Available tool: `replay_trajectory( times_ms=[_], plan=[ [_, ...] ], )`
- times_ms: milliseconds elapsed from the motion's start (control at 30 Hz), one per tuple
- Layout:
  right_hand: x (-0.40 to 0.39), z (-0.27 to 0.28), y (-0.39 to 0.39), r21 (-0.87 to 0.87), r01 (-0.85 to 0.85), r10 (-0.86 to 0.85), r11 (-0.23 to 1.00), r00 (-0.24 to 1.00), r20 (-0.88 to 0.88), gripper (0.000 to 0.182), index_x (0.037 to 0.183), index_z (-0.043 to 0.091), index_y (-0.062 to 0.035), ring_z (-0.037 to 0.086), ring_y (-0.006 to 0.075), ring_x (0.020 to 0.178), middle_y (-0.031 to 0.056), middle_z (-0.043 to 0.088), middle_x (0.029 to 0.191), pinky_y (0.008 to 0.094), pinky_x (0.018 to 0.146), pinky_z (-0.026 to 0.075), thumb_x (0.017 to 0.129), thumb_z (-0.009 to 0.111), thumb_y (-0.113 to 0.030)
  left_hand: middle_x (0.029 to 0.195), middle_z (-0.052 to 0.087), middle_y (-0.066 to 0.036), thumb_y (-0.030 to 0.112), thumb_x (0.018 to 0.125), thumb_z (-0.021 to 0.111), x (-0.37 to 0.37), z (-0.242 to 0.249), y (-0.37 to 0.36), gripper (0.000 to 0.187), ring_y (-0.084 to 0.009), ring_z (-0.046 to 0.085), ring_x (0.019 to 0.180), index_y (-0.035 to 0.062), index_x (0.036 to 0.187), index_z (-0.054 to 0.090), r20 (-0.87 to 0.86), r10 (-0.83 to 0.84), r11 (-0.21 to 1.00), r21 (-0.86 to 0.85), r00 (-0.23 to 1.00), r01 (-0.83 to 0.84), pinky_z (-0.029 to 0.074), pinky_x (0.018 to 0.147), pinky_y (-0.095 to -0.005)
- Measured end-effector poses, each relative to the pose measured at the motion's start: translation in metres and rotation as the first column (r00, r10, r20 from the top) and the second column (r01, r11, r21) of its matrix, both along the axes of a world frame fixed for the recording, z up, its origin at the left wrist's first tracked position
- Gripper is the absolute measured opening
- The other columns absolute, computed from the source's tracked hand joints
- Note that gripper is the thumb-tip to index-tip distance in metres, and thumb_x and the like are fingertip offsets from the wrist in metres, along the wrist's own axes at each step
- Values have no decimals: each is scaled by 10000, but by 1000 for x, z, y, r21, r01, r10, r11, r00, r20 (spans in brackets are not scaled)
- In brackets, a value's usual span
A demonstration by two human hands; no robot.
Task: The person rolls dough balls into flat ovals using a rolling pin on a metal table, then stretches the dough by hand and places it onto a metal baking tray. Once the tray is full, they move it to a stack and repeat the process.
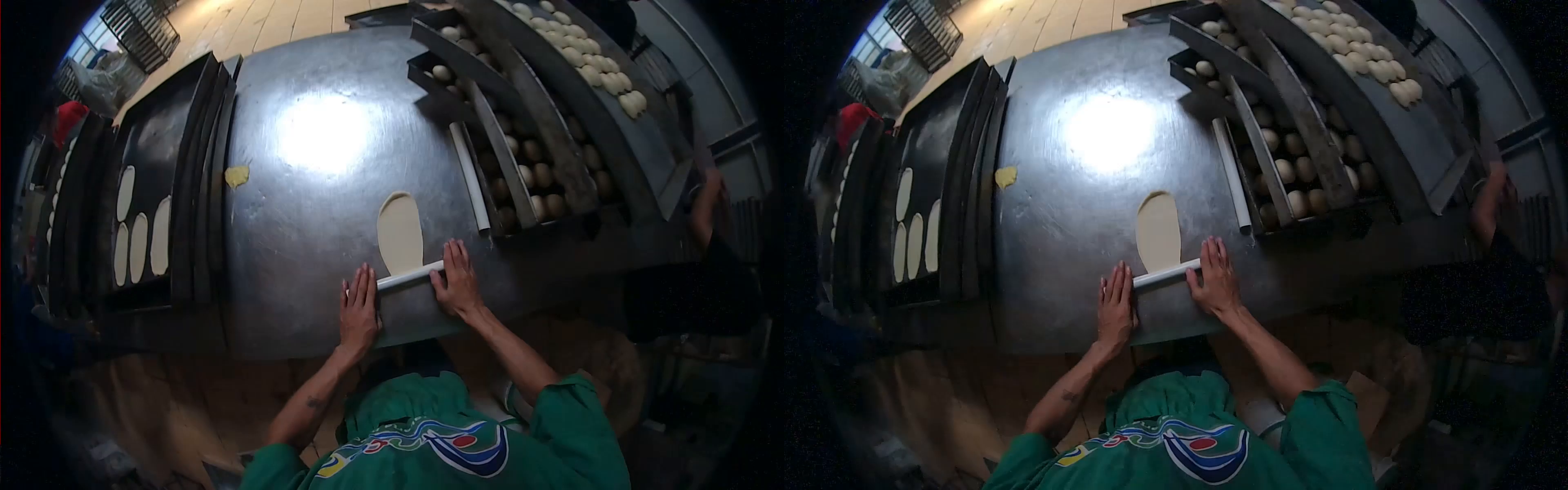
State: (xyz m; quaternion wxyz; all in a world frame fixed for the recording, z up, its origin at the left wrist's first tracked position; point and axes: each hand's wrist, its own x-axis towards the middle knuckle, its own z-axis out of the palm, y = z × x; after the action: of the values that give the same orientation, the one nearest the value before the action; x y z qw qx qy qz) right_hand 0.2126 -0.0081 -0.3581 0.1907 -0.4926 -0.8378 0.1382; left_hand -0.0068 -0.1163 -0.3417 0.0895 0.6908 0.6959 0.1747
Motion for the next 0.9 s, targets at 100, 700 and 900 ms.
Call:
replay_trajectory(
  times_ms=[100,700,900],
  plan=[
    [8,3,-3,-148,-8,-34,989,959,-281,582,1328,445,62,374,445,1276,269,400,1364,503,1074,317,912,556,-330,1483,379,-155,118,881,583,-22,-12,3,525,-272,300,1407,67,1389,462,591,6,1000,9,807,-14,171,1164,-459],
    [-79,3,241,19,234,-231,972,969,-83,459,1134,530,108,472,411,1135,275,515,1149,452,954,432,984,426,-313,1526,277,-188,160,991,467,-104,-29,313,454,-292,342,1386,19,1417,402,788,212,967,-84,578,-240,304,1116,-364],
    [-48,6,42,62,124,-133,990,977,167,570,1306,415,119,302,415,1349,290,388,1384,501,1110,275,948,462,-322,1519,307,-169,240,984,404,-48,1,80,521,-278,231,1437,-18,1433,344,-49,-46,997,-61,998,43,113,1166,-494]
  ],
)
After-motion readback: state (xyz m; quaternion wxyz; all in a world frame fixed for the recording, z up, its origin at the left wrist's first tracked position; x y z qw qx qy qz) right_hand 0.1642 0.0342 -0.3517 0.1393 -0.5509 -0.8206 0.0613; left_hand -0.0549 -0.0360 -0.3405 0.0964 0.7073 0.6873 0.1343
